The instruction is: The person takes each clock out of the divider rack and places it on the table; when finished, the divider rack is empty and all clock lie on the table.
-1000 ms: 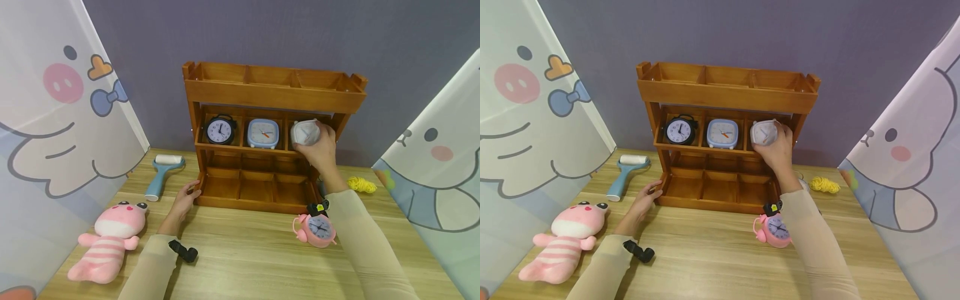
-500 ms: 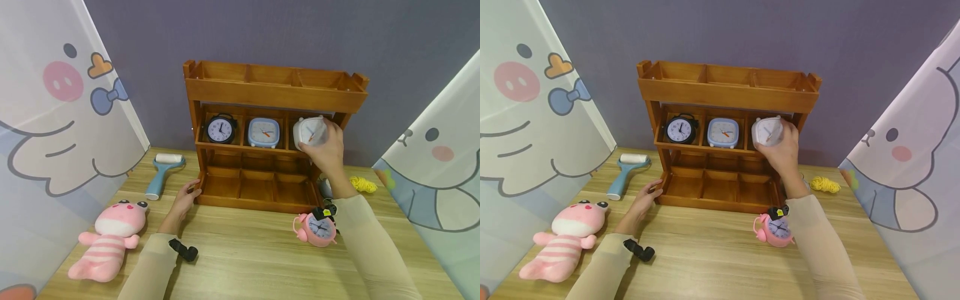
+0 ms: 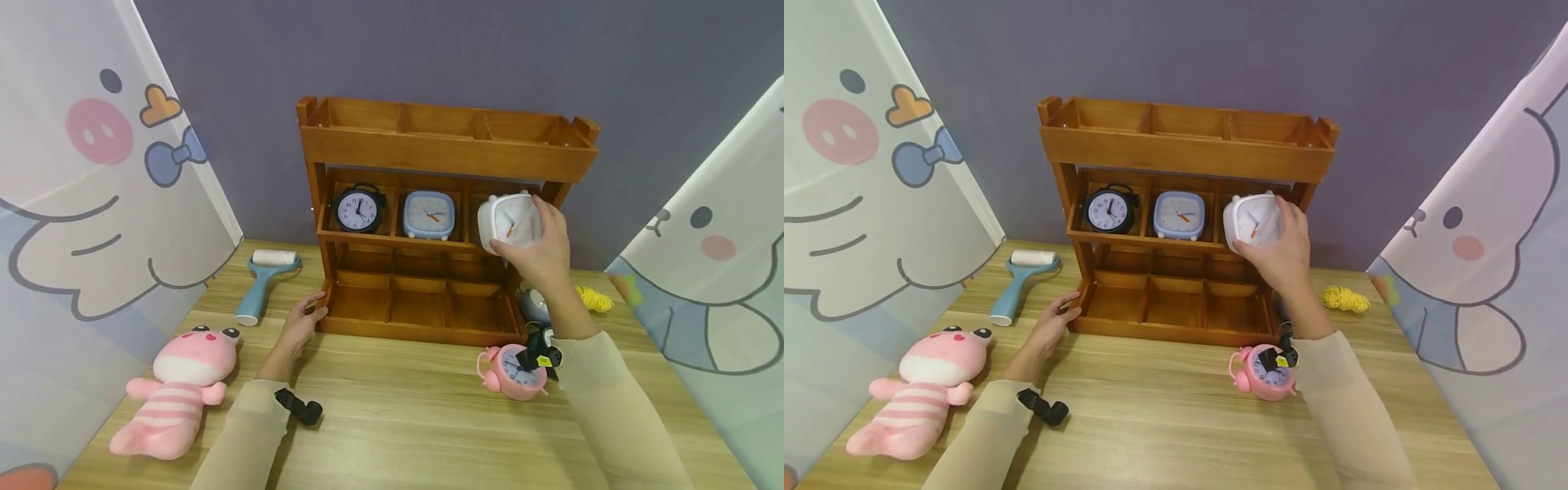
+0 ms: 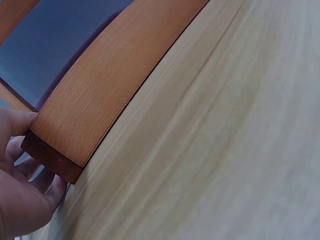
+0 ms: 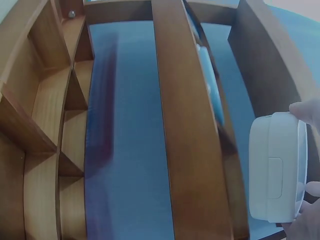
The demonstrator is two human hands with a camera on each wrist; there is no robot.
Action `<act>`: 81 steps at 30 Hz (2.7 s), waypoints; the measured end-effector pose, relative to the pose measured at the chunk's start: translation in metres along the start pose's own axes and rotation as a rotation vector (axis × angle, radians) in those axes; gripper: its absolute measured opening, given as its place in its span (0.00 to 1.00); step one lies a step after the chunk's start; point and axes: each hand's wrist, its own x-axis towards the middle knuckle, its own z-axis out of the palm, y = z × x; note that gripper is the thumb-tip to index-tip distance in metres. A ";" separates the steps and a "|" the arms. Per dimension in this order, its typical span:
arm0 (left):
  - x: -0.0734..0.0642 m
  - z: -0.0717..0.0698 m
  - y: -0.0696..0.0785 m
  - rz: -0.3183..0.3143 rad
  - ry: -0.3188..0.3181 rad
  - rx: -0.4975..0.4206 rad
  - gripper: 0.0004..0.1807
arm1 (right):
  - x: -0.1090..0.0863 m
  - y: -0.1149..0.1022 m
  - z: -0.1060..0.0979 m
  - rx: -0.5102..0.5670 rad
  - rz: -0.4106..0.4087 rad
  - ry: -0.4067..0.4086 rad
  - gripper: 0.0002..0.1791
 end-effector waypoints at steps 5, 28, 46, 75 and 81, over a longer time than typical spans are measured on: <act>-0.002 0.000 0.005 -0.009 -0.007 -0.021 0.26 | -0.014 -0.002 -0.007 0.021 -0.047 -0.027 0.53; 0.000 0.000 0.002 -0.001 -0.003 0.013 0.26 | -0.107 0.024 0.005 0.059 -0.217 -0.414 0.52; 0.001 -0.001 0.002 -0.002 -0.002 0.014 0.26 | -0.144 0.049 0.052 -0.023 -0.194 -0.727 0.53; -0.001 0.001 0.002 -0.009 -0.006 0.005 0.26 | -0.133 0.062 0.060 -0.066 0.031 -0.882 0.52; -0.001 0.000 0.003 -0.003 -0.004 -0.003 0.26 | -0.133 0.058 0.058 -0.142 0.015 -0.866 0.53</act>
